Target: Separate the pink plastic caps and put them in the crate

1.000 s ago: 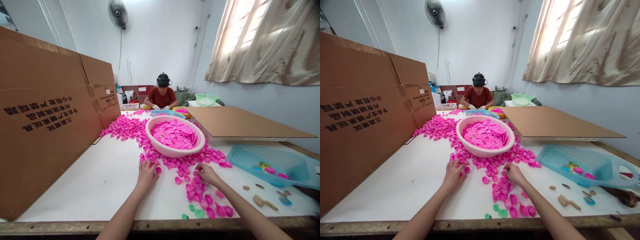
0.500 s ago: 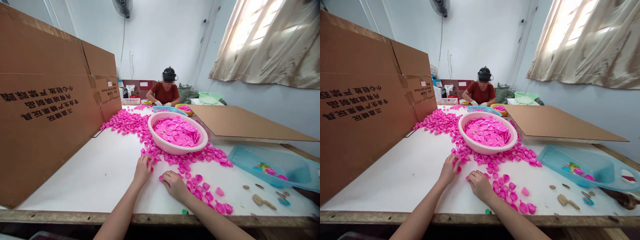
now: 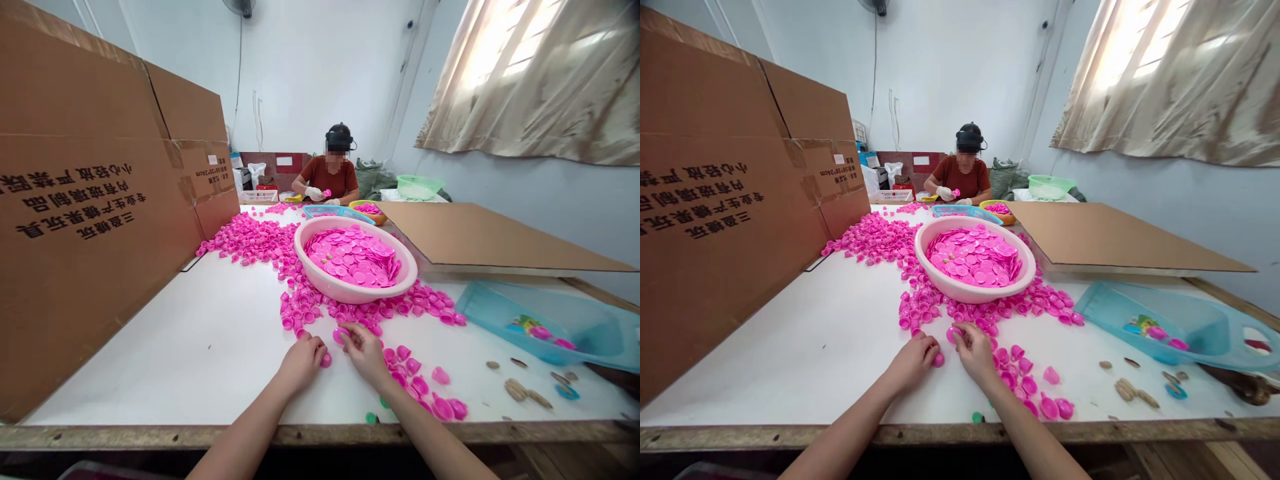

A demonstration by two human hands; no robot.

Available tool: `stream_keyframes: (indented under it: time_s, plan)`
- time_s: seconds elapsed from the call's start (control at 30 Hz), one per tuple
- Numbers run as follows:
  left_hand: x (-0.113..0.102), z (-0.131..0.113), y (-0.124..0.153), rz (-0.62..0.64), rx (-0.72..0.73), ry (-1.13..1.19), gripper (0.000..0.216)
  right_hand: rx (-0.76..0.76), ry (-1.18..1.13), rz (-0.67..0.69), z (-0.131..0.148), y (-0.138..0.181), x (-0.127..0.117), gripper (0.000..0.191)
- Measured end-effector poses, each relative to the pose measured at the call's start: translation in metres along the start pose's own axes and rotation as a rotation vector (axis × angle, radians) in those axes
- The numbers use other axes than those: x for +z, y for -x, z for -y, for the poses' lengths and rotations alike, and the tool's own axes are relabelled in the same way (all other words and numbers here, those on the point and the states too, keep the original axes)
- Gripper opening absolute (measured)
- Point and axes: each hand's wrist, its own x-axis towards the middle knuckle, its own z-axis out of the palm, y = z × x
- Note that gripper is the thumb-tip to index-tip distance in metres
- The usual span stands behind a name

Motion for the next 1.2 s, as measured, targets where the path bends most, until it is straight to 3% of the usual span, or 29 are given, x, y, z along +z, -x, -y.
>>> stream_keyframes:
  time_s: [0.1,0.17,0.3,0.43,0.5,0.7,0.93,1.1,1.2]
  plan:
    - [-0.005,0.005,-0.002,-0.061,-0.056,-0.033,0.031,0.137,-0.158,0.010,0.002,-0.003,-0.002,0.039]
    - [-0.007,0.007,-0.003,-0.078,-0.084,0.001,0.033,0.257,-0.281,0.114,0.005,-0.005,-0.002,0.039]
    - [-0.004,0.010,-0.002,0.043,-0.172,0.282,0.041,0.497,-0.327,0.374,0.006,-0.004,0.007,0.027]
    - [0.008,0.011,-0.002,0.169,-0.279,0.431,0.044,0.576,-0.247,0.396,0.003,-0.001,0.019,0.010]
    - [0.011,0.008,-0.003,0.175,-0.299,0.368,0.048,0.569,-0.233,0.388,0.001,-0.001,0.024,0.006]
    - [0.010,-0.015,-0.021,-0.069,-0.259,-0.206,0.052,0.576,-0.123,0.381,0.002,-0.003,0.030,0.011]
    - [0.017,-0.021,-0.026,0.009,-0.217,-0.390,0.050,0.637,-0.329,0.530,-0.002,-0.008,0.010,0.027]
    - [0.014,-0.026,-0.031,0.077,-0.193,-0.449,0.034,0.789,-0.174,0.769,0.008,-0.028,-0.001,0.021]
    - [0.011,-0.027,-0.035,0.060,-0.149,-0.460,0.026,0.831,-0.089,0.836,0.012,-0.037,0.003,0.011]
